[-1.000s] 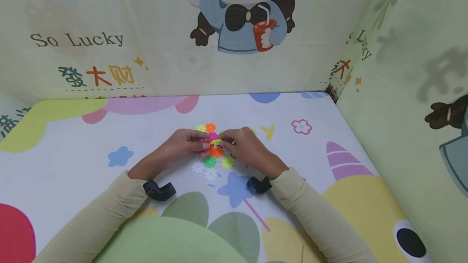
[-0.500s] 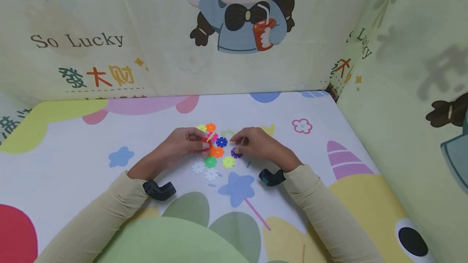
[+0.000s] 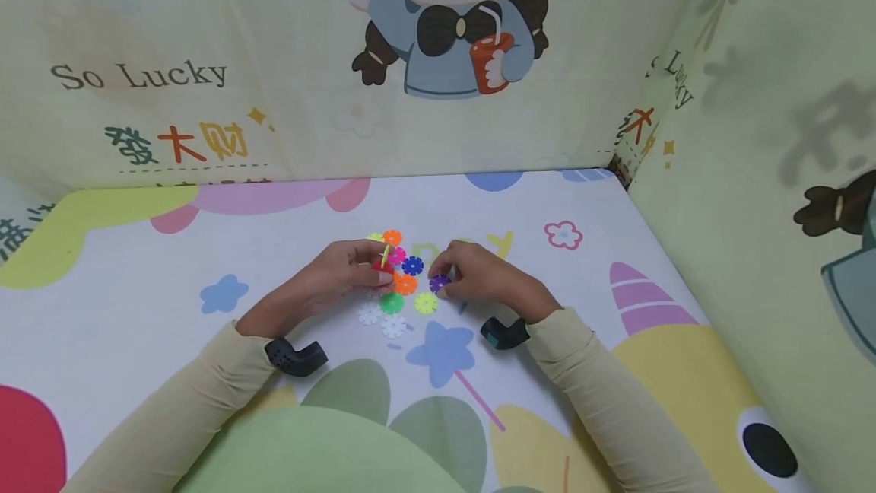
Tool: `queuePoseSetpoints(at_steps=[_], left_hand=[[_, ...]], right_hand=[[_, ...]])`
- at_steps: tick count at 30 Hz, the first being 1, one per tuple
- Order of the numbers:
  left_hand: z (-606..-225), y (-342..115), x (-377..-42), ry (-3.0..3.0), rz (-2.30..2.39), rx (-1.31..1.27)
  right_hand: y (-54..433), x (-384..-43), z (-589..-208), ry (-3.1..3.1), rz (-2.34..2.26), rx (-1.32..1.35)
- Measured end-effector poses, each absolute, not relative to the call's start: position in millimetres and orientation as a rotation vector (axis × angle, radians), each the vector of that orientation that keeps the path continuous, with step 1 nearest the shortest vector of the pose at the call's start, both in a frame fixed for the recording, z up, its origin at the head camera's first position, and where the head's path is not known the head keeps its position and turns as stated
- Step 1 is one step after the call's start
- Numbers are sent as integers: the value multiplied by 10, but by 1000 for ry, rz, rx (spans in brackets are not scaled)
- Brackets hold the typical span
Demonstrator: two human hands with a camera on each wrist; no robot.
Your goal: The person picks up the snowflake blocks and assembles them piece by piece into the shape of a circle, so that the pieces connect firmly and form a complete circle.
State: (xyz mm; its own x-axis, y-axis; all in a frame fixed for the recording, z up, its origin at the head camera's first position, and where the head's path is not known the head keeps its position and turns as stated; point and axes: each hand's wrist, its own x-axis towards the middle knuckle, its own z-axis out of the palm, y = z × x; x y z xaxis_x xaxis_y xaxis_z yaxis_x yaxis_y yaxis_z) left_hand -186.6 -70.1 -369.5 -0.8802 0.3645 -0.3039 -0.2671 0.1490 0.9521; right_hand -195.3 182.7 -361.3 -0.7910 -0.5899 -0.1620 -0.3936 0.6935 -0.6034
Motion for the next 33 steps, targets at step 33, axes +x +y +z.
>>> queuePoseSetpoints(at_steps=[33], left_hand=[[-3691, -696, -1829, 1741, 1780, 210]], right_hand=[[1810, -1964, -3658, 2672, -1139, -754]])
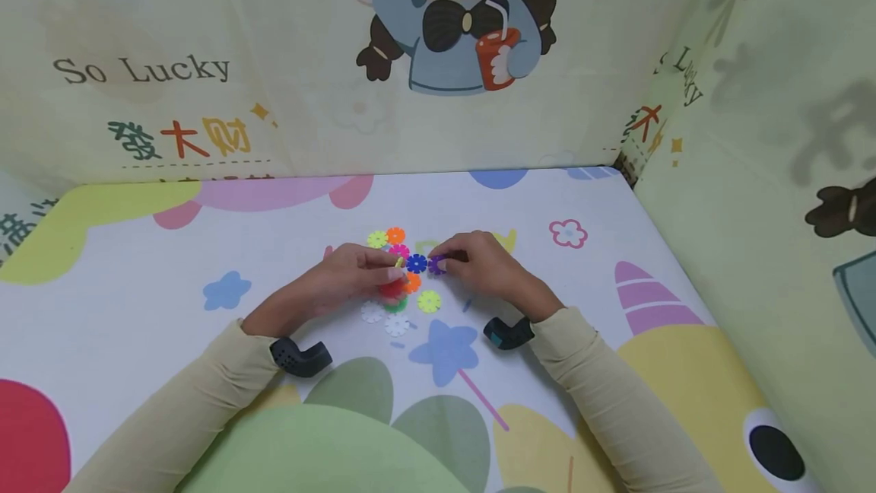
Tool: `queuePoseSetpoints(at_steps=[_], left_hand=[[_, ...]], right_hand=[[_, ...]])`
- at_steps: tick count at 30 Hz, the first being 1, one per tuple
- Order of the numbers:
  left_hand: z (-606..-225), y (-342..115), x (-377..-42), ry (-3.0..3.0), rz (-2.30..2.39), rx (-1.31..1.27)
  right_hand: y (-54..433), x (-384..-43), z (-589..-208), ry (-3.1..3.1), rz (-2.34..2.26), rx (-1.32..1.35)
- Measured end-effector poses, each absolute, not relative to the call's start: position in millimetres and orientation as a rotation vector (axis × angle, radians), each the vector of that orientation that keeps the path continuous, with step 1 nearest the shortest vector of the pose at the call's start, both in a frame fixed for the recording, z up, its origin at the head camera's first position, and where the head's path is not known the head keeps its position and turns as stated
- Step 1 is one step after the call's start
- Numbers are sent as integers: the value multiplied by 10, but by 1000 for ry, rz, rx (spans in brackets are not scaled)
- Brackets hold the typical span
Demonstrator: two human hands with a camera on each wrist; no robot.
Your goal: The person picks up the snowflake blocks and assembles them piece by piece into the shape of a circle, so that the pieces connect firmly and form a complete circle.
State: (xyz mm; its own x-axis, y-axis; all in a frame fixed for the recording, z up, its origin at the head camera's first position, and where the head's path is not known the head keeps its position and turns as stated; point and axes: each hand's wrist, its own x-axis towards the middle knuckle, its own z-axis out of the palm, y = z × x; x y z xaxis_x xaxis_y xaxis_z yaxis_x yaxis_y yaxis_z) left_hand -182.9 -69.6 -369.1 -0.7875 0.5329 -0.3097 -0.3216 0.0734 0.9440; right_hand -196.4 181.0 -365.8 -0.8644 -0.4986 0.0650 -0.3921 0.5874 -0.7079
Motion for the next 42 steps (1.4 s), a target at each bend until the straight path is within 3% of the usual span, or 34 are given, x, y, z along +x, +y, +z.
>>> queuePoseSetpoints(at_steps=[20, 42], left_hand=[[-3669, -598, -1749, 2024, 1491, 266], [-3663, -554, -1716, 1876, 1628, 272]], right_hand=[[1741, -1892, -3532, 2485, -1504, -631], [1691, -1833, -3497, 2409, -1650, -580]])
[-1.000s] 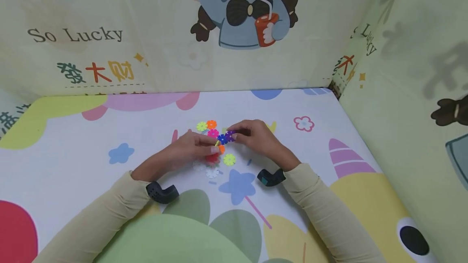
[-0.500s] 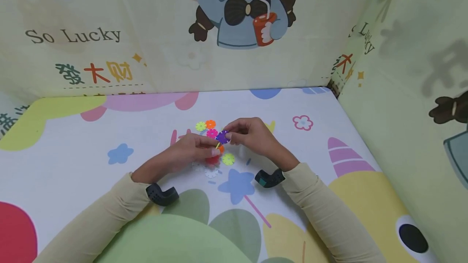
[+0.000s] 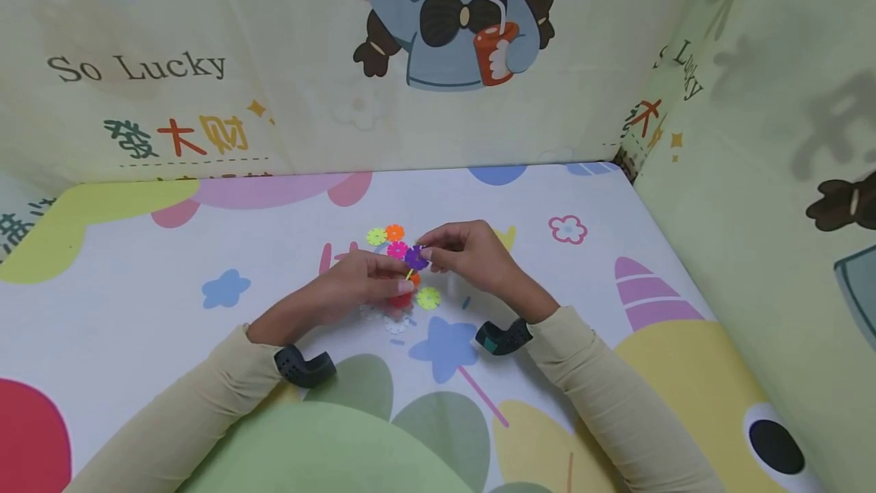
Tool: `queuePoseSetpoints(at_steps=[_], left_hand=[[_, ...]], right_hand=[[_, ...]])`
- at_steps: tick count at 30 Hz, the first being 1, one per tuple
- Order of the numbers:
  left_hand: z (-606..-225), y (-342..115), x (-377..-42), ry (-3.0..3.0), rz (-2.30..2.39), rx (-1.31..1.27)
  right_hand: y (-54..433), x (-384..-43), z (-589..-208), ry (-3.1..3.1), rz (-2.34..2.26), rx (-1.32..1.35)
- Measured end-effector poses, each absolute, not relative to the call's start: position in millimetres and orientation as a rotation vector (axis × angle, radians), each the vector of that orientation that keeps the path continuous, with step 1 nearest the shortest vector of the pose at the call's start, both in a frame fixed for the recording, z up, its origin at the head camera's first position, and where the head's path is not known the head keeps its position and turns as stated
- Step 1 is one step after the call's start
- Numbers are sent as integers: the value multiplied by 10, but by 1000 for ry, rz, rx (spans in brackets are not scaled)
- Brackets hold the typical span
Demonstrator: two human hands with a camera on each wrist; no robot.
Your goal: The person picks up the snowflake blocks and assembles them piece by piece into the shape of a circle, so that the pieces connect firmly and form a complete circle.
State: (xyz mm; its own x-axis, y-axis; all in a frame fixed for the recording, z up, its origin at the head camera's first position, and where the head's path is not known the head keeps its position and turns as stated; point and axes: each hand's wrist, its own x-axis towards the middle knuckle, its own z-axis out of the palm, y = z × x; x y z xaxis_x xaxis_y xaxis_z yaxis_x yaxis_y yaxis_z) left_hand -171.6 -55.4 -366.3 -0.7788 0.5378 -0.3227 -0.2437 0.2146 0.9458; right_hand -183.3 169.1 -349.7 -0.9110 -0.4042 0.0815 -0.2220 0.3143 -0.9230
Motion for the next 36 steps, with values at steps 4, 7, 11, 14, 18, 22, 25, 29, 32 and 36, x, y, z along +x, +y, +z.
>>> queuePoseSetpoints(at_steps=[4, 7, 11, 14, 18, 22, 25, 29, 32, 36], left_hand=[[-3670, -561, -1715, 1887, 1625, 312], [-3676, -563, -1714, 1914, 1632, 322], [-3683, -556, -1717, 1959, 1623, 312], [-3674, -554, -1719, 1982, 1602, 309], [-3649, -560, -1721, 1993, 1585, 310], [-3653, -563, -1728, 2058, 1510, 356], [-3669, -560, -1731, 2132, 1438, 418], [-3665, -566, -1726, 2147, 1435, 459], [-3652, -576, -1725, 2123, 1461, 464], [-3648, -584, -1732, 2120, 1470, 484]], right_hand=[[1672, -1828, -3500, 2420, -1634, -596], [1670, -1826, -3503, 2427, -1621, -608], [1681, -1826, -3508, 2442, -1595, -646], [1686, -1831, -3516, 2456, -1575, -665], [1677, -1833, -3525, 2456, -1575, -672], [1657, -1826, -3546, 2472, -1560, -661], [1642, -1816, -3561, 2495, -1536, -648], [1626, -1801, -3553, 2520, -1531, -652], [1614, -1790, -3546, 2524, -1556, -655], [1602, -1778, -3555, 2505, -1600, -635]])
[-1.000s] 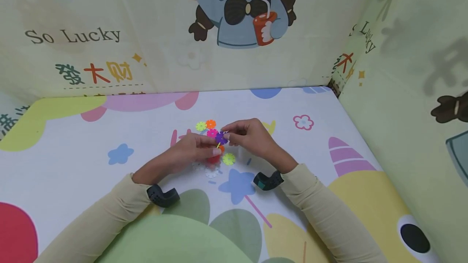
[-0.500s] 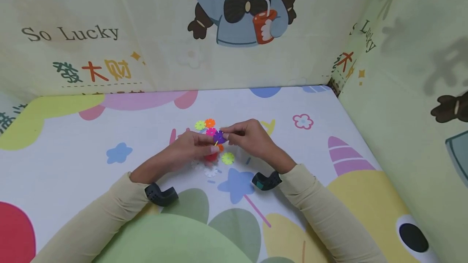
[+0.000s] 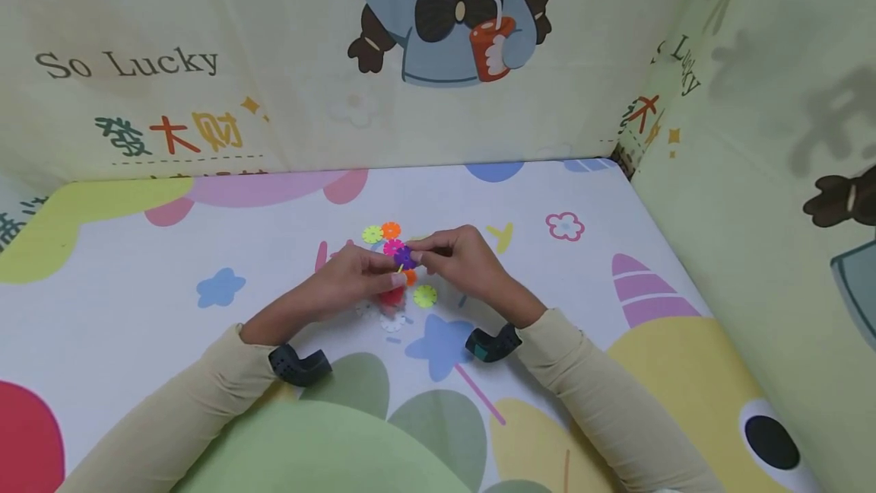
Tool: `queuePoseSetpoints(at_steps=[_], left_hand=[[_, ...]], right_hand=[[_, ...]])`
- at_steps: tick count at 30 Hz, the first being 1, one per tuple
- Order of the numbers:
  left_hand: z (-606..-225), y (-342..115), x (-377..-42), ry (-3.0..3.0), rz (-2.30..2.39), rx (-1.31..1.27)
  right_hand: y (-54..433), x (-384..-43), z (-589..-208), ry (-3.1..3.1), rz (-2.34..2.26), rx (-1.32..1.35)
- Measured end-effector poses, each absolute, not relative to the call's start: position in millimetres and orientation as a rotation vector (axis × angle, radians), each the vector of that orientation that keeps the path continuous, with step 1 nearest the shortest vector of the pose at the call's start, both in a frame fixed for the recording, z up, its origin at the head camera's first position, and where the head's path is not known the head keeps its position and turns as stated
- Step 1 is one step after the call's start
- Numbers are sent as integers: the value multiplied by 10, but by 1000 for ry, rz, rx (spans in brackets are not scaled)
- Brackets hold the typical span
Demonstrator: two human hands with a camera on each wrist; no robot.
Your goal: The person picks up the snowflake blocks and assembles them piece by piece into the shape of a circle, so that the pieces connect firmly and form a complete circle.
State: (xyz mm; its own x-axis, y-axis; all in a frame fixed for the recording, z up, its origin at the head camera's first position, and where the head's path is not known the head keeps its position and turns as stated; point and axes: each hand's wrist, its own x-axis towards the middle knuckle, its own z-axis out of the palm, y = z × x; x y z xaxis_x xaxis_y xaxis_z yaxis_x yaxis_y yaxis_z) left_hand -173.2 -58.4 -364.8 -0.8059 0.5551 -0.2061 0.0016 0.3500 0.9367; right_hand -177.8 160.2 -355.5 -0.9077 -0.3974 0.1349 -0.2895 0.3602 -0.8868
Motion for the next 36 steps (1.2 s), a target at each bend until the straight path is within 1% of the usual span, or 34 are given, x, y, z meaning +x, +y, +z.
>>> queuePoseSetpoints(at_steps=[7, 14, 22, 30, 36], left_hand=[[-3649, -598, -1735, 2216, 1402, 570], [-3644, -616, -1732, 2211, 1428, 625], [-3631, -601, -1738, 2162, 1458, 554], [-3611, -584, -1742, 2031, 1545, 406], [-3608, -609, -1747, 2110, 1519, 411]], right_hand=[[1602, -1795, -3580, 2456, -1637, -587], [1589, -1792, -3591, 2466, -1626, -610], [1566, -1746, -3562, 2538, -1593, -635], [1559, -1769, -3595, 2563, -1544, -614], [1560, -1771, -3601, 2595, -1515, -632]])
